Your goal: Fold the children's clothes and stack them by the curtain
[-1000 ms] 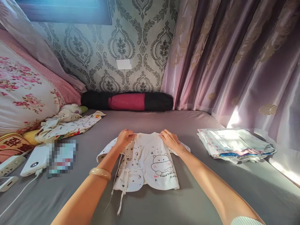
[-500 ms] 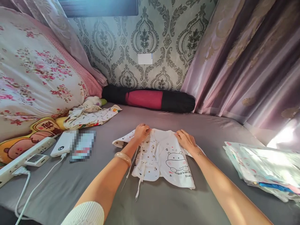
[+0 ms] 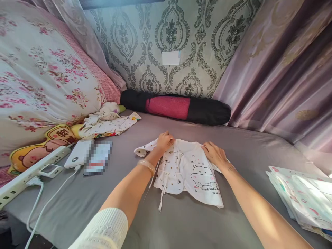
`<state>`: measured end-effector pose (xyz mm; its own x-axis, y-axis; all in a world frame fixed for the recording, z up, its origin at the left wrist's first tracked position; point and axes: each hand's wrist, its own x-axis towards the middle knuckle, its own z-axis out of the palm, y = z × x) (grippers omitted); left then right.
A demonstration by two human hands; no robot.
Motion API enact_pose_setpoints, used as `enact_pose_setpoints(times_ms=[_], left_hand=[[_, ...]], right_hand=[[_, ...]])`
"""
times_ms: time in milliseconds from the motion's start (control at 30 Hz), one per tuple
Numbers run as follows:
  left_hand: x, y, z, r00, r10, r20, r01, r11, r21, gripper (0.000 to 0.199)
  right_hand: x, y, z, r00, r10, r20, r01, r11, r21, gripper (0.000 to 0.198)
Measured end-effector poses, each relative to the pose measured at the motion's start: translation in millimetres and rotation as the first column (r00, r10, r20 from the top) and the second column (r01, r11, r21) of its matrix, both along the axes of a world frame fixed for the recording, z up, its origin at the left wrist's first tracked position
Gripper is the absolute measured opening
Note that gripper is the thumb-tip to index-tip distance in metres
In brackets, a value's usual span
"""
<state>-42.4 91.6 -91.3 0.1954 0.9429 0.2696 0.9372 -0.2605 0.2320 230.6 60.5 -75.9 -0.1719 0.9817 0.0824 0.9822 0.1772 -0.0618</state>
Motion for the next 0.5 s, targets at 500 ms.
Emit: enact_pose_setpoints(times_ms=[500], left_hand=[[-73,-5,18.8,0.984,0.174,0.046,-0.149,0.929,-0.339,0.055]], right_hand=[[66,-18,15,0.928,-0.189,-0.322,0.11,0.962,-0.249,0.049]])
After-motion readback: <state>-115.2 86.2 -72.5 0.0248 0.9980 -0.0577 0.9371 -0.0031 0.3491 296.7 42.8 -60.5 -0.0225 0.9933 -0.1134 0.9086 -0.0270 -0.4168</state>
